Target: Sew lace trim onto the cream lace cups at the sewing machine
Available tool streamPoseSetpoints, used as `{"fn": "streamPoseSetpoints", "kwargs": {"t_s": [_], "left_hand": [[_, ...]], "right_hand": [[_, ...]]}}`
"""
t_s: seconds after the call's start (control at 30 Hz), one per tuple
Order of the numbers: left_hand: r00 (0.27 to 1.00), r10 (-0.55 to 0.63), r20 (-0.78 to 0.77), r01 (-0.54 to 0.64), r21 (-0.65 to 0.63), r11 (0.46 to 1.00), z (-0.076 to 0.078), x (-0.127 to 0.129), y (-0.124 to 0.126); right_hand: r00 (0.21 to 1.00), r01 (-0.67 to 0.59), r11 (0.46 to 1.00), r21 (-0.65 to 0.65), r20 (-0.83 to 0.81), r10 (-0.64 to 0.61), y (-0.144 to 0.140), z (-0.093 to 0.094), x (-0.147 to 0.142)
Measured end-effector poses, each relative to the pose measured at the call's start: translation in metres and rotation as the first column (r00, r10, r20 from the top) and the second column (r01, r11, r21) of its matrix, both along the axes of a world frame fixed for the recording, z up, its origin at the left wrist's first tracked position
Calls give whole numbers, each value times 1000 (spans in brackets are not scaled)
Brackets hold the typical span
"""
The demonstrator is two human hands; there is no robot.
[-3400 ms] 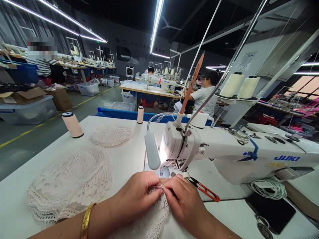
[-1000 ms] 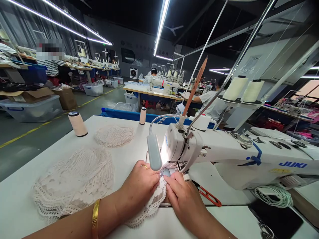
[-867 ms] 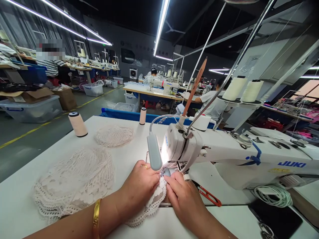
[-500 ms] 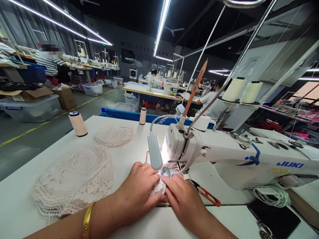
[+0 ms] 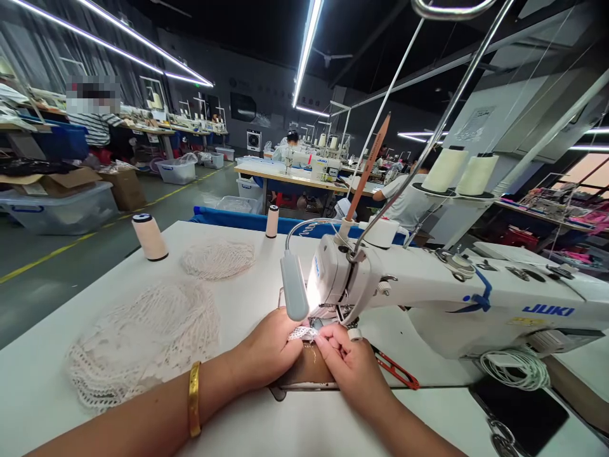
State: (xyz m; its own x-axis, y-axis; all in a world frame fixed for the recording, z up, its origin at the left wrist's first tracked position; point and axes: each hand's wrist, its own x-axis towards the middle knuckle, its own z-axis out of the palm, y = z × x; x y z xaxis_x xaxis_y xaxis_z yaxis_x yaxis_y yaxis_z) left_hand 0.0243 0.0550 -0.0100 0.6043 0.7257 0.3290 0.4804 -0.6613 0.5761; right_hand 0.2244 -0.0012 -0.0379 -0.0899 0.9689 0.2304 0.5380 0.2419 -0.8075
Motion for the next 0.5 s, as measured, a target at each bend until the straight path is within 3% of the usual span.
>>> {"fn": "streamPoseSetpoints", "kwargs": {"t_s": [0.33,0.5], "left_hand": [[990,-119,69,117,35,993,-6,-2,4],[987,-157,30,155,65,986,-1,-7,-2]], "right_hand": [[999,-48,999,-7,14,48,-1,2,0],[978,-98,992,77,192,82,-3,-7,7]]}}
